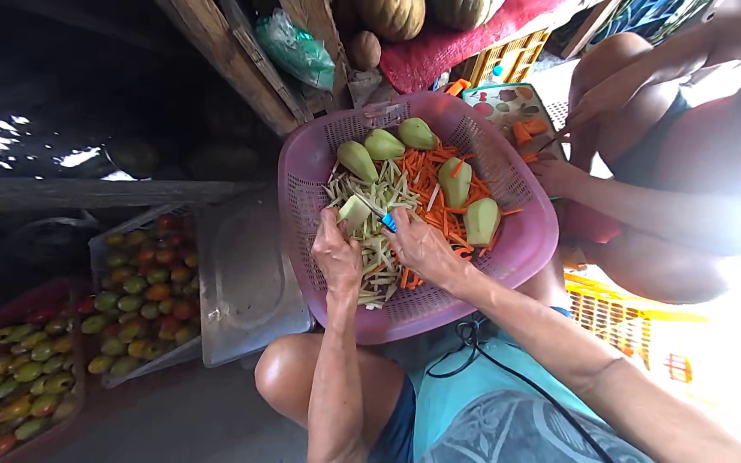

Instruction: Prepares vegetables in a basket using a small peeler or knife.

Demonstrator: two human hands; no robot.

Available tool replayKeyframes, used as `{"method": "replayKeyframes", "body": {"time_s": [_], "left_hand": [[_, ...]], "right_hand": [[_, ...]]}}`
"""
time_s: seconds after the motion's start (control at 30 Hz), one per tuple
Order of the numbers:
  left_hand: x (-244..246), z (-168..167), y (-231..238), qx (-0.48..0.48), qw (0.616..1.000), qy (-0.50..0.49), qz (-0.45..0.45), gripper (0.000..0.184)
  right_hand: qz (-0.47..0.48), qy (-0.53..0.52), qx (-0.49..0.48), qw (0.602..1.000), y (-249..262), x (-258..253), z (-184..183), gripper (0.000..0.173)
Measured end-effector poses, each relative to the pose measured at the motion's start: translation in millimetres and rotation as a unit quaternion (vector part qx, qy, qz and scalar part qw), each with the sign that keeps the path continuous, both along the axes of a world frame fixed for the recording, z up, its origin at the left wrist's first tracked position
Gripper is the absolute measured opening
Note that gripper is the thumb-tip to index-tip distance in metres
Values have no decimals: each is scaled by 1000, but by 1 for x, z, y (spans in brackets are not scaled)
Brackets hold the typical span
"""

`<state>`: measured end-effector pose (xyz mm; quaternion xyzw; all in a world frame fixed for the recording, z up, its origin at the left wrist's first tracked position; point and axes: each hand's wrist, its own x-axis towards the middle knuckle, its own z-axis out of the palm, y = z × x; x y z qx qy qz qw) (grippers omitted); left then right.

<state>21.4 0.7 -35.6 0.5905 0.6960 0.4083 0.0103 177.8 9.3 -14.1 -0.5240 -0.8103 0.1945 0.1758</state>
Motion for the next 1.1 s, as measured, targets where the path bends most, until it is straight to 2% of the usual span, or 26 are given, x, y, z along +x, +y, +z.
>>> {"method": "replayKeyframes", "body": {"time_s": [0.1, 0.17, 0.23, 0.3, 0.37, 0.53, 0.67, 0.73, 0.77, 0.87, 0.93, 1.03, 1.1], "left_hand": [[-3, 6, -2, 15, 1000, -21, 13, 22], [-9, 9, 0, 18, 999, -22, 22, 21], [-6, 5, 1, 3, 1000, -15, 25, 21], [-3, -1, 2, -6, 1000, 4, 16, 22], [-1, -1, 3, 8, 1000, 12, 7, 23], [-5, 7, 3, 29, 999, -6, 29, 22], [2, 0, 5, -41, 999, 2, 17, 26], [4, -2, 7, -26, 999, 21, 11, 25], [5, -2, 7, -7, 1000, 24, 10, 24], [2, 3, 5, 49, 998, 21, 23, 22], [-2, 4, 7, 51, 998, 28, 34, 21], [4, 0, 3, -8, 1000, 18, 15, 24], [4, 0, 6, 2, 999, 30, 12, 25]], "right_hand": [[-30, -86, -170, 981, 5, 10, -25, 37], [-50, -108, -232, 965, 8, 15, -27, 42], [-41, -81, -197, 976, 5, 13, -6, 41], [-15, -28, -106, 994, 0, 4, 11, 37], [2, -21, -59, 998, 1, -3, 15, 36], [-22, -95, -243, 965, 7, 12, -19, 44], [-21, -48, -158, 986, 3, 4, 16, 42], [-6, -34, -121, 992, 2, -4, 22, 41], [-4, -46, -131, 990, 4, -4, 17, 42], [-30, -90, -239, 966, 8, 7, -17, 44], [-35, -95, -255, 962, 7, 10, -14, 45], [-11, -47, -187, 981, 0, 0, 22, 45], [4, -28, -133, 991, 1, -8, 29, 43]]}}
